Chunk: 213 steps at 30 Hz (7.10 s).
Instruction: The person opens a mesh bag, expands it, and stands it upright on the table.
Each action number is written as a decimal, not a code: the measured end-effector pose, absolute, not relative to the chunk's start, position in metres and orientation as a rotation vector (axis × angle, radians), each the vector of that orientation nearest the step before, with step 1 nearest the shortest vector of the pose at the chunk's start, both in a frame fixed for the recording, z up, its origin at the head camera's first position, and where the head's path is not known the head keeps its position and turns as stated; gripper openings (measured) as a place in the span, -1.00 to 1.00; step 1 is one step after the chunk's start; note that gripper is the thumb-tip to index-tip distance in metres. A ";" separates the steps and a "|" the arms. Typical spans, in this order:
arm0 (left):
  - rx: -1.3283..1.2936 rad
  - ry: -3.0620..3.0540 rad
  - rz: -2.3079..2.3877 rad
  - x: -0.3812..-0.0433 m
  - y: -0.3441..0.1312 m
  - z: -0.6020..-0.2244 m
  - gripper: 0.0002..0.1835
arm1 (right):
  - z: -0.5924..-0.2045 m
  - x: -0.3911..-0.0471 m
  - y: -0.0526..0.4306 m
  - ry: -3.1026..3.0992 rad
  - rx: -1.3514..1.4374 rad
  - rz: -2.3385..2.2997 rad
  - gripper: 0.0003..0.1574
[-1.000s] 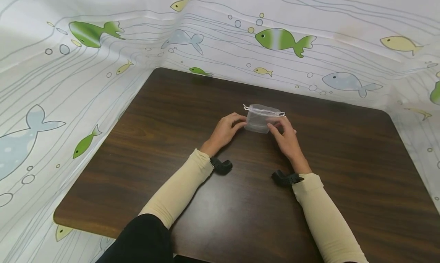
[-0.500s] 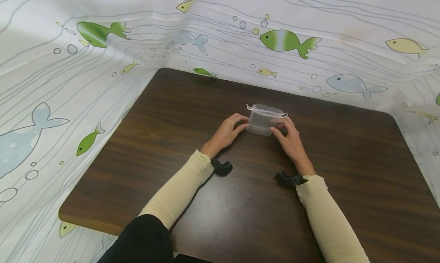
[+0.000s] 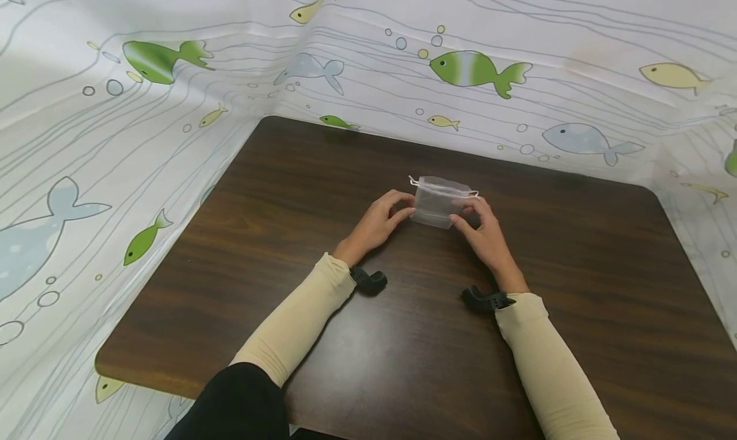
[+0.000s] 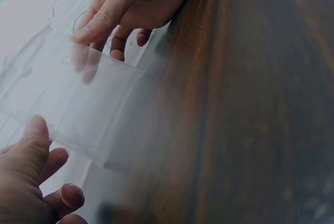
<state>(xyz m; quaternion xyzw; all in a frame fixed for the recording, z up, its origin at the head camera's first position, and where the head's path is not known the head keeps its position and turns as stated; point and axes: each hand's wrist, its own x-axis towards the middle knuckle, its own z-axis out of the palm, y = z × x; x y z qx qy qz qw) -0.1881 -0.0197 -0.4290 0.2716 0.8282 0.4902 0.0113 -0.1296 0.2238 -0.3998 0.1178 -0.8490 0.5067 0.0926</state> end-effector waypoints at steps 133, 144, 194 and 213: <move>1.478 3.236 1.091 -0.178 0.000 -0.393 -0.76 | -0.426 -0.141 0.237 -2.598 0.542 1.222 -0.63; 1.528 3.174 0.984 -0.176 -0.002 -0.383 -0.82 | -0.399 -0.145 0.231 -2.254 1.012 0.698 -0.53; 0.923 2.560 1.525 -0.194 -0.025 -0.425 -0.76 | -0.392 -0.146 0.241 -2.429 0.841 0.891 -0.34; 0.887 2.712 1.445 -0.193 -0.031 -0.425 -0.59 | -0.400 -0.147 0.254 -2.297 0.579 1.018 -0.39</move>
